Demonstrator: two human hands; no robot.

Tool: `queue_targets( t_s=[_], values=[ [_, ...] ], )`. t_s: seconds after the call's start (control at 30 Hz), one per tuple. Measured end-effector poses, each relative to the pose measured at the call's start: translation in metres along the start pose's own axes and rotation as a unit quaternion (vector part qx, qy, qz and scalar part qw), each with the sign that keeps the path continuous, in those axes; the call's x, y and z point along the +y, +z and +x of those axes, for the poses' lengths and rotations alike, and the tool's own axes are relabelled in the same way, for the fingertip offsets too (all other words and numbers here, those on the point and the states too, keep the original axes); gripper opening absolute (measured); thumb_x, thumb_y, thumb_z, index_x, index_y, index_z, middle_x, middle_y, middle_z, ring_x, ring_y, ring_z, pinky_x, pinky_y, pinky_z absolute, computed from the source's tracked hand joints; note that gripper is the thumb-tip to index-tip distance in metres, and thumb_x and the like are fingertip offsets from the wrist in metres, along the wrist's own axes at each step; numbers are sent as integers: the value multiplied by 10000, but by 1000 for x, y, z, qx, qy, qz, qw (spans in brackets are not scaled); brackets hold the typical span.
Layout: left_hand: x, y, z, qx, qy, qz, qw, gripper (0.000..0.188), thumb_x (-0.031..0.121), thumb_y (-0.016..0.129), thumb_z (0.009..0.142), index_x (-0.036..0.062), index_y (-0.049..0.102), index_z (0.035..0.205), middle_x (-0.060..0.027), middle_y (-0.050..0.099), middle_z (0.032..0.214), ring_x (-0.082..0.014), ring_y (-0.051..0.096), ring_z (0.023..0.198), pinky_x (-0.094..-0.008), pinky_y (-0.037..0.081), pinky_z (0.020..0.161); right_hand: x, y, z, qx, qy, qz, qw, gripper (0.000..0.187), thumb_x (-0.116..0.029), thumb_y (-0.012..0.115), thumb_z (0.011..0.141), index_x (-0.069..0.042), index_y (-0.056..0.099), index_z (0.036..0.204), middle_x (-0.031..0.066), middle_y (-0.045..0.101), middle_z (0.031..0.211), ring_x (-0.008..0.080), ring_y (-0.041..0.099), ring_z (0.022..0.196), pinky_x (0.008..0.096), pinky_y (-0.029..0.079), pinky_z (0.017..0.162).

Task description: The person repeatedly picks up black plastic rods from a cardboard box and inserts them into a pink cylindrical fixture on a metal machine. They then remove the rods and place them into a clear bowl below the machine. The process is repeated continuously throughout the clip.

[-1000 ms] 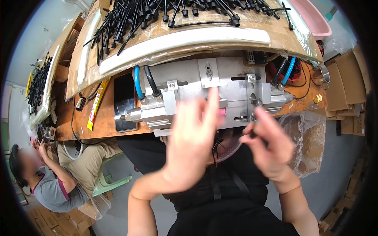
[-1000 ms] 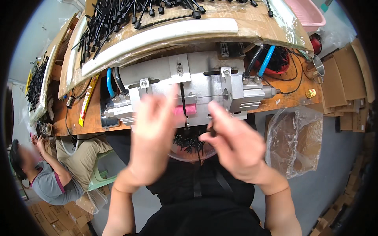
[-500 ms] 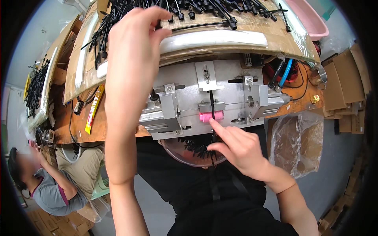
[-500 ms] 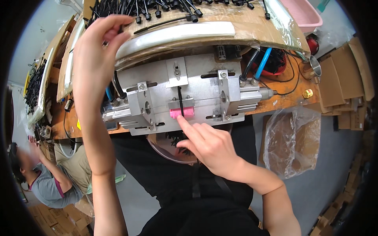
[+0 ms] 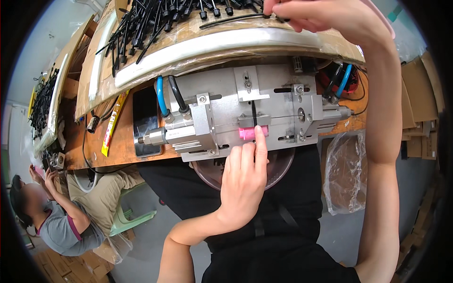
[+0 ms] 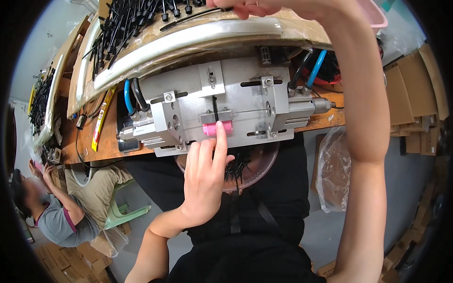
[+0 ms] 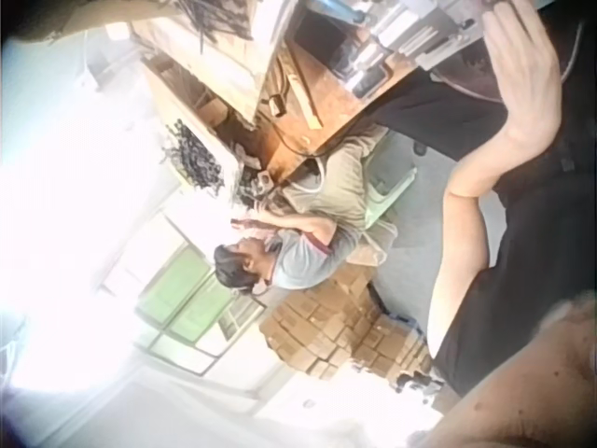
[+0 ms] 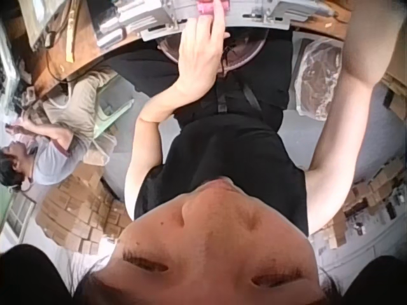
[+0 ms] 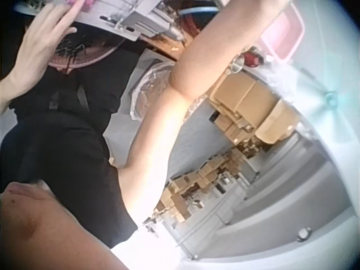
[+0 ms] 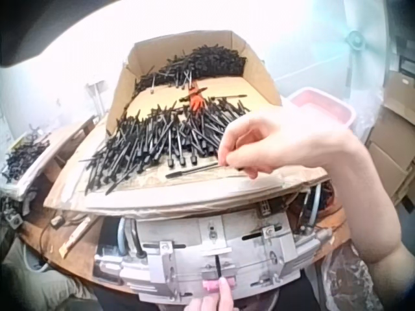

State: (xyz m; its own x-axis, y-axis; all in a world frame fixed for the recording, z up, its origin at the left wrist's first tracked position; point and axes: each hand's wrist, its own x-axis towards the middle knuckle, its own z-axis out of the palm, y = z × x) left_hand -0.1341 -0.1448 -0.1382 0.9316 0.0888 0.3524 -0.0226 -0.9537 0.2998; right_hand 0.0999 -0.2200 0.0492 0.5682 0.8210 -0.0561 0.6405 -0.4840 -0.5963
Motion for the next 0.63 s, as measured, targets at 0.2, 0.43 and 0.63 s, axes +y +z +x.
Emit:
queue_targets(
  t_s=[0.2,0.43,0.63],
  values=[
    [-2,-11,10,0,25,6,1000,604,27,644,777,-41,493,1358,-97,509,954,-221,513,837,-320,468,740,34,9,-60,198,-122,276,933,261,-172,705,850,16,610,1002,116,679,831,151,536,589,274,457,539],
    [-52,-51,159,159,119,-13,980,489,48,641,813,54,576,1298,-153,564,1048,-317,552,935,-426,453,800,19,180,-129,258,-199,18,945,465,114,754,686,78,613,1128,167,693,965,237,648,682,293,507,561],
    [-69,-50,214,38,90,-118,988,209,96,659,856,21,647,1050,-195,621,1025,-325,601,994,-401,471,881,33,240,-121,255,-129,-9,958,599,77,699,773,92,506,1339,161,683,1089,200,617,637,307,484,539]
  ],
)
